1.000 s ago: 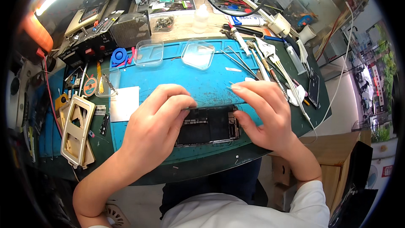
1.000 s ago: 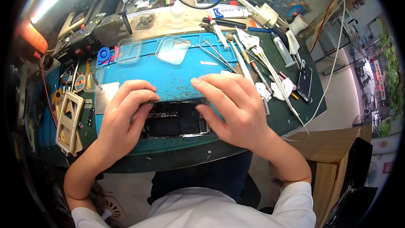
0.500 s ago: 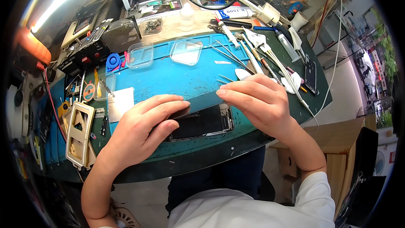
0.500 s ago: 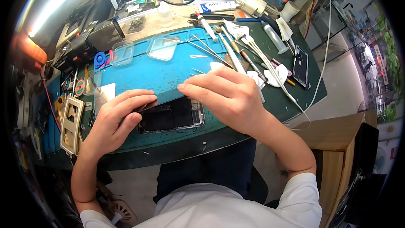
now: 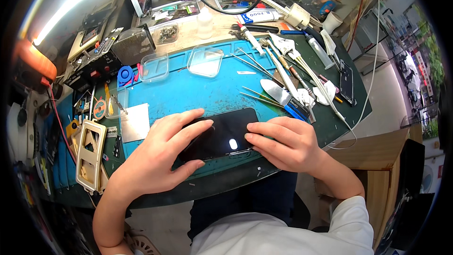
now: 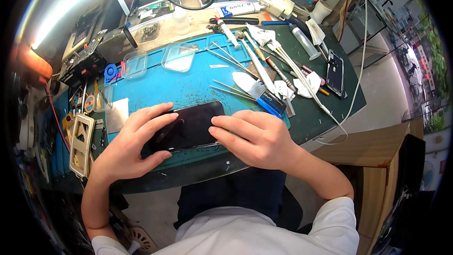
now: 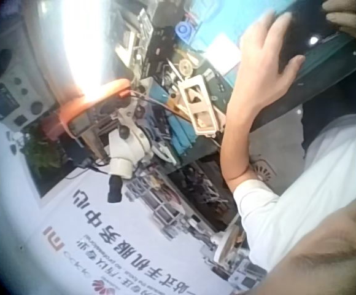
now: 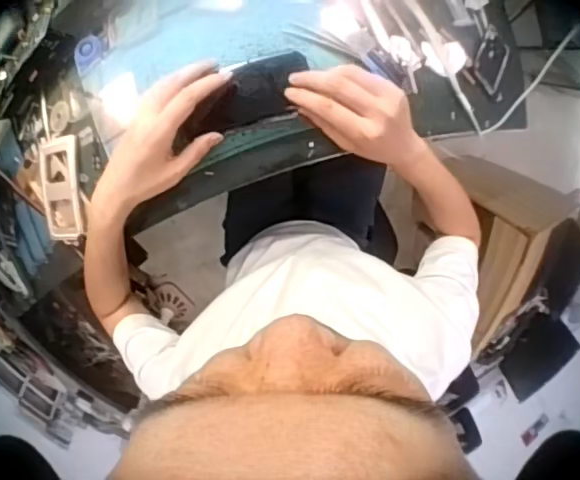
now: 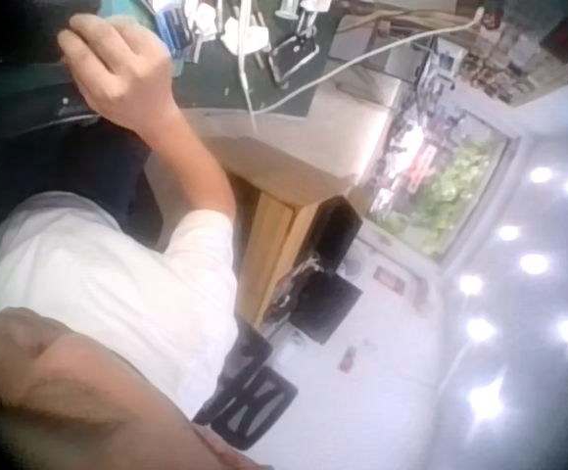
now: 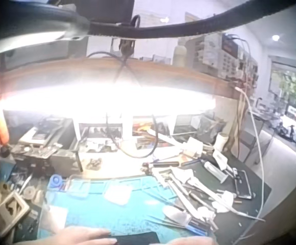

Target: The person repairs a smartphone by applying adhesive to the frame and reattaching the screen assembly. They use a metal spatula to spread the adhesive and tweezers to handle small internal components. The person tests the device by powering it on and interacting with the touchscreen before disassembling it again to continue the repair process.

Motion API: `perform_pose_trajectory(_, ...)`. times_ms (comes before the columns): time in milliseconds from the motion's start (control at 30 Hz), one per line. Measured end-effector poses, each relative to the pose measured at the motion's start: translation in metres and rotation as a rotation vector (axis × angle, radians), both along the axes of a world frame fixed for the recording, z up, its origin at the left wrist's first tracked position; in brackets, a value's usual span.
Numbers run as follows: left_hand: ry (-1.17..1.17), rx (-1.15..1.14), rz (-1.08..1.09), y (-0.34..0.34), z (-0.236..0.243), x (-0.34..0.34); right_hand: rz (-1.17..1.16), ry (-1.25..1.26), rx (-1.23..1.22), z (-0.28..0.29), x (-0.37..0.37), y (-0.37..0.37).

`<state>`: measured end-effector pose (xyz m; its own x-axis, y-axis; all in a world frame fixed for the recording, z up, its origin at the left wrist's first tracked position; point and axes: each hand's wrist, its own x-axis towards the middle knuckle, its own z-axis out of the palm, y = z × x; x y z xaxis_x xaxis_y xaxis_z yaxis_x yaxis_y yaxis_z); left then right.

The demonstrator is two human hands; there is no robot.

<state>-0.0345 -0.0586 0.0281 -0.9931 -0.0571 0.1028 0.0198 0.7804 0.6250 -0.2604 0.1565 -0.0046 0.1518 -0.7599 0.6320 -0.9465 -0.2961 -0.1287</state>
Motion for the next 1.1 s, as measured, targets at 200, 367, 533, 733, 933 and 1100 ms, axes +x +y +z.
perform_pose_trajectory(200, 0.017, -0.032, -0.032, 0.001, -0.001, -0.004, -0.011, 0.011, 0.04, 0.003, 0.002, 0.01)
perform_pose_trajectory(367, 0.01, -0.001, -0.03, -0.002, -0.004, -0.005, -0.11, -0.047, -0.028, 0.005, -0.006, 0.027)
perform_pose_trajectory(533, -0.073, -0.019, 0.032, -0.008, 0.001, 0.004, -0.268, -0.157, -0.106, -0.004, -0.013, 0.049)
perform_pose_trajectory(733, -0.081, 0.044, -0.02, -0.019, -0.004, 0.001, -0.403, -0.282, -0.131, -0.017, -0.009, 0.05)
perform_pose_trajectory(933, -0.061, 0.1, 0.003, -0.019, -0.006, 0.005, -0.459, -0.321, -0.171, -0.024, -0.006, 0.051)
perform_pose_trajectory(1100, -0.028, 0.097, 0.004, -0.018, -0.012, 0.006, -0.497, -0.348, -0.222, -0.029, -0.006, 0.05)
